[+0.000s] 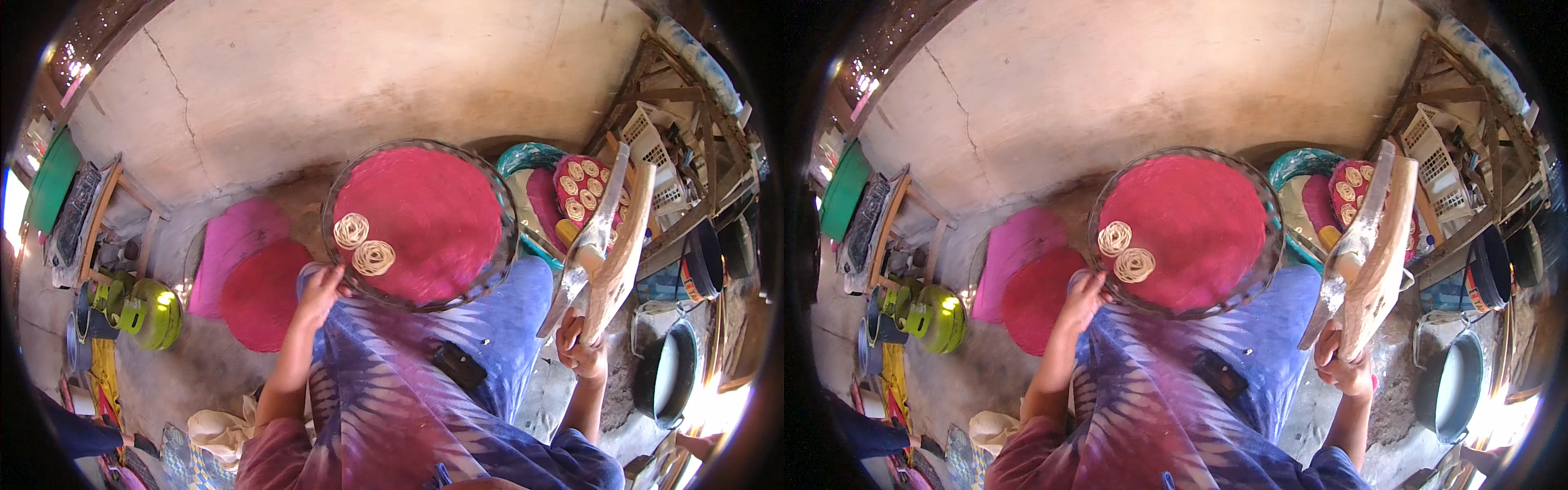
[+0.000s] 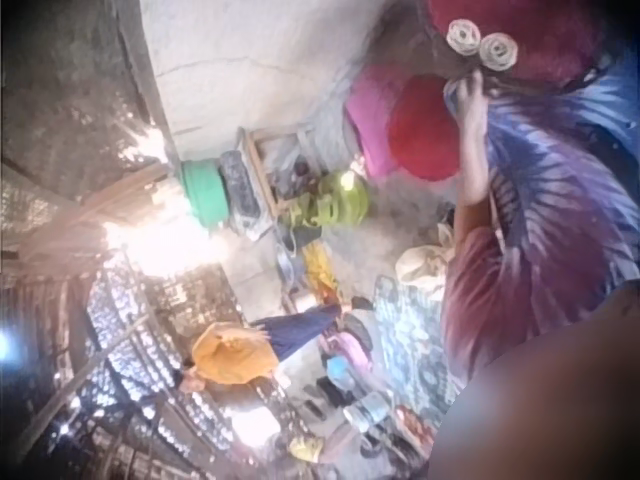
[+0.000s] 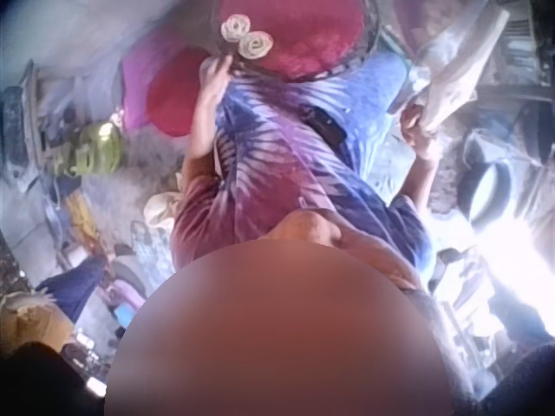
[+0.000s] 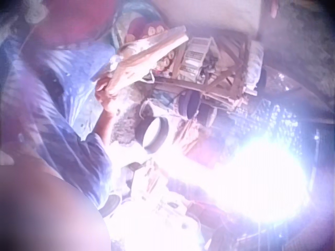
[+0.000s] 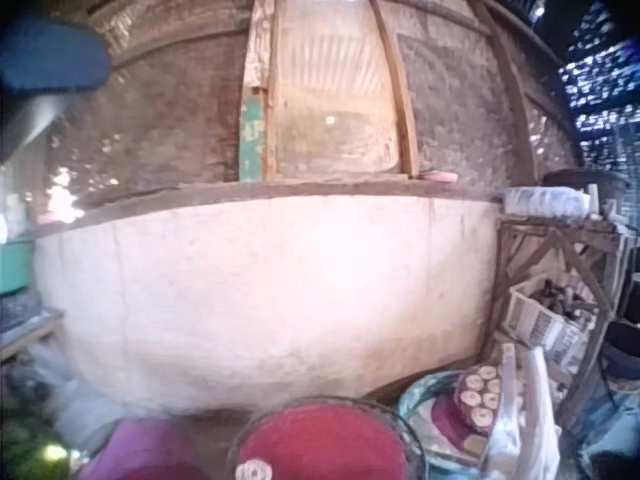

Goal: The person sits on the floor and uses a handheld extruder to press dough into spiral shapes onto a red tray. They repeatedly scoop dough from a container, extrude it into coils, and arrange the formed noodles on the tray.

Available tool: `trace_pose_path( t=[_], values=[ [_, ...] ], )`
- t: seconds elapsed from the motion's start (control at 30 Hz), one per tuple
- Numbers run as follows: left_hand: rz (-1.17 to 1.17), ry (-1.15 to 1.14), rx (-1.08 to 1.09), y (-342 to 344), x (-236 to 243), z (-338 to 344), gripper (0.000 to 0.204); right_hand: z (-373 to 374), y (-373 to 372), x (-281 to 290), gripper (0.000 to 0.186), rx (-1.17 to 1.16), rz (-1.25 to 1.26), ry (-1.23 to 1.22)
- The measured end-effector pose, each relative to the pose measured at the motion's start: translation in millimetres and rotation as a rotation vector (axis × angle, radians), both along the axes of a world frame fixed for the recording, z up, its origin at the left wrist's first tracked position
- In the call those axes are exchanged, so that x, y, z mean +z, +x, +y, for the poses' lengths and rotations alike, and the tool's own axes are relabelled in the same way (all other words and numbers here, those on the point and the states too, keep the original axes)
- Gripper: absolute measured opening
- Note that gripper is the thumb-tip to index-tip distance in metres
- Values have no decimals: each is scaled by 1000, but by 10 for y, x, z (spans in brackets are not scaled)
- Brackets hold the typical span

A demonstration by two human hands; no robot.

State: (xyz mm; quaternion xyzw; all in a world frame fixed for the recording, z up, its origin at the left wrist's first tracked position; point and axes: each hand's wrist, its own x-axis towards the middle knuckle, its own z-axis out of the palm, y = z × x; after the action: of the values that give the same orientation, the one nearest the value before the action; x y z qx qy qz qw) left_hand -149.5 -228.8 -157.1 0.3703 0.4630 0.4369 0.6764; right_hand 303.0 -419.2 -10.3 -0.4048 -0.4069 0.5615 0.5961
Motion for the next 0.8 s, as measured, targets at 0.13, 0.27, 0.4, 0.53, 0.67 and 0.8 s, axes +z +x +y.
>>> trace_pose_path(
  t=[0.13, 0.27, 0.4, 0.53, 0.67, 0.8],
  values=[
    [721, 488, 276, -49, 442, 231, 48, 26, -67, -13, 11, 166, -285, -11],
    [36, 575, 30, 462, 1156, 48, 69, 81, -230, -110, 8, 699, 131, 37],
    [-660, 237, -173, 1029, 1567, -308, 51, 82, -629, -268, 9, 1056, 714, -207],
    [-761, 19, -17, 1113, 1721, -396, 32, 12, -751, -212, 52, 887, 544, -346],
    [-691, 76, 182, 1059, 1761, -449, 42, -6, -670, -159, 100, 546, 24, -310],
    [-980, 323, -244, 1092, 1911, -407, 41, 121, -723, -263, 132, 1090, 507, -366]
  ],
)
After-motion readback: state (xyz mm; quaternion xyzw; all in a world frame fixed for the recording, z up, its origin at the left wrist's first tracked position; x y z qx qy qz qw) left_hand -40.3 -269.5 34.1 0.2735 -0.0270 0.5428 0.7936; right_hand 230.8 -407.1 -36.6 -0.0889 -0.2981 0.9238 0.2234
